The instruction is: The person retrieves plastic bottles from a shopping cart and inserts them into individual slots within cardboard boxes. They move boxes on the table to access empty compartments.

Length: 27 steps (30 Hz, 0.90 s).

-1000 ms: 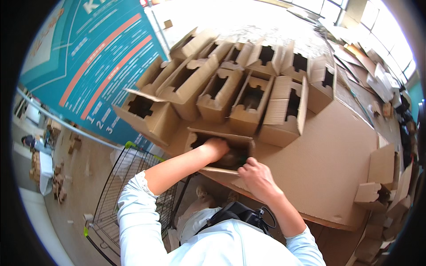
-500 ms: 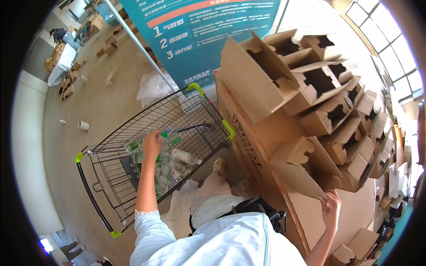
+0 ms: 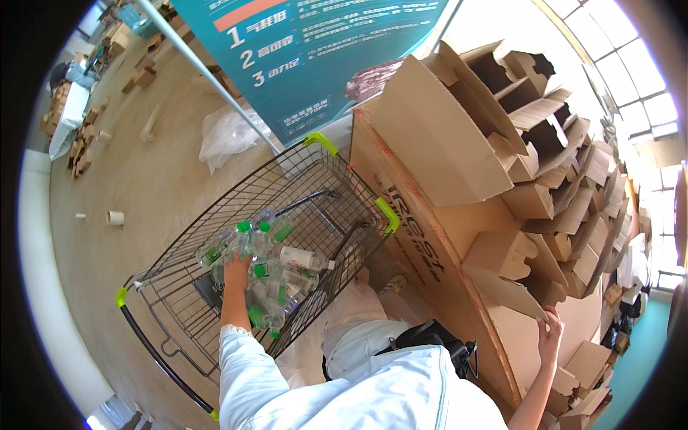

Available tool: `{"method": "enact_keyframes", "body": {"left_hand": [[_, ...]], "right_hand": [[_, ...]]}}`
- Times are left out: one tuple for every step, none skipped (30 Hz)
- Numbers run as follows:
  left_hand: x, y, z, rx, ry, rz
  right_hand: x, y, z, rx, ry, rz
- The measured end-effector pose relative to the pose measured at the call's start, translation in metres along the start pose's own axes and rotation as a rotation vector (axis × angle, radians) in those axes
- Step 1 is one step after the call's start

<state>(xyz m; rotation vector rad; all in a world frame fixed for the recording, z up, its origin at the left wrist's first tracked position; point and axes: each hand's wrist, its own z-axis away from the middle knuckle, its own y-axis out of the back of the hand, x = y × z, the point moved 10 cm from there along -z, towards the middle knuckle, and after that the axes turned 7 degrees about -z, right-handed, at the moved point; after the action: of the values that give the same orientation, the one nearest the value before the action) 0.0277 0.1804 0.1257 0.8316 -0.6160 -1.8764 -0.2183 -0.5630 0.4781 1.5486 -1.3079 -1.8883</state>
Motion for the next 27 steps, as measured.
{"method": "enact_keyframes", "body": {"left_hand": [[-0.005,-0.009,0.000,0.037,-0.002,-0.005],[-0.007,-0.018,0.000,0.080,-0.010,-0.014],[-0.005,-0.024,0.005,0.120,-0.016,-0.021],[-0.004,-0.005,0.017,0.171,0.011,0.122],[-0.005,0.015,0.029,0.218,0.031,0.263],[-0.016,0.016,0.035,0.310,0.094,0.383],[-0.027,0.017,0.041,0.399,0.154,0.509],[-0.030,0.040,0.056,0.505,0.255,0.618],[-0.033,0.061,0.078,0.607,0.359,0.729],[-0.039,0.064,0.086,0.700,0.358,0.721],[-0.051,0.061,0.091,0.793,0.363,0.718],[-0.062,0.057,0.096,0.863,0.374,0.735],[-0.066,0.060,0.102,0.934,0.388,0.750],[-0.059,0.080,0.108,0.984,0.376,0.729],[-0.053,0.102,0.119,1.034,0.365,0.709],[-0.050,0.127,0.133,1.087,0.356,0.683],[-0.044,0.152,0.146,1.162,0.366,0.690],[-0.033,0.178,0.159,1.237,0.374,0.698],[-0.020,0.206,0.179,1.310,0.387,0.704],[0.001,0.239,0.197,1.299,0.371,0.753],[0.022,0.267,0.206,1.306,0.212,0.931],[0.043,0.290,0.213,1.296,0.053,1.104],[0.063,0.310,0.213,1.271,-0.110,1.277],[0.085,0.329,0.207,1.197,-0.297,1.440],[0.107,0.344,0.200,1.111,-0.520,1.641],[0.131,0.357,0.194,0.988,-0.726,1.841],[0.150,0.369,0.190,0.918,-0.737,1.995]], "right_hand": [[-0.001,-0.002,0.001,-0.013,-0.008,0.006],[-0.004,-0.003,0.000,-0.018,-0.022,0.012],[-0.005,-0.004,-0.003,-0.026,-0.034,0.017],[-0.005,-0.005,-0.004,-0.049,-0.049,0.041],[-0.006,-0.003,-0.002,-0.028,-0.014,0.069],[-0.013,-0.003,-0.007,-0.034,-0.033,0.059],[-0.015,-0.003,-0.008,-0.029,-0.028,0.053],[-0.018,-0.003,-0.009,-0.049,-0.005,0.032],[-0.022,-0.002,-0.010,-0.046,0.005,0.014],[-0.021,-0.004,-0.012,-0.077,0.020,0.030],[-0.024,-0.003,-0.012,-0.066,0.076,0.038],[-0.024,-0.003,-0.013,-0.058,0.110,0.032],[-0.026,-0.004,-0.012,-0.063,0.143,0.047],[-0.026,-0.004,-0.010,-0.074,0.149,0.053],[-0.025,-0.003,-0.007,-0.085,0.156,0.060],[-0.023,-0.004,-0.004,-0.088,0.166,0.080],[-0.021,-0.006,0.001,-0.090,0.173,0.100],[-0.019,-0.006,0.004,-0.092,0.179,0.120],[-0.017,-0.007,0.008,-0.096,0.189,0.129],[-0.014,-0.008,0.012,-0.099,0.197,0.144],[-0.012,-0.009,0.016,-0.108,0.206,0.156],[-0.007,-0.008,0.019,-0.113,0.199,0.154],[-0.007,-0.007,0.021,-0.116,0.198,0.142],[-0.007,-0.005,0.022,-0.118,0.202,0.129],[-0.005,-0.003,0.025,-0.117,0.205,0.117],[-0.002,-0.001,0.029,-0.106,0.213,0.106],[0.004,0.001,0.032,-0.110,0.199,0.120]]}}
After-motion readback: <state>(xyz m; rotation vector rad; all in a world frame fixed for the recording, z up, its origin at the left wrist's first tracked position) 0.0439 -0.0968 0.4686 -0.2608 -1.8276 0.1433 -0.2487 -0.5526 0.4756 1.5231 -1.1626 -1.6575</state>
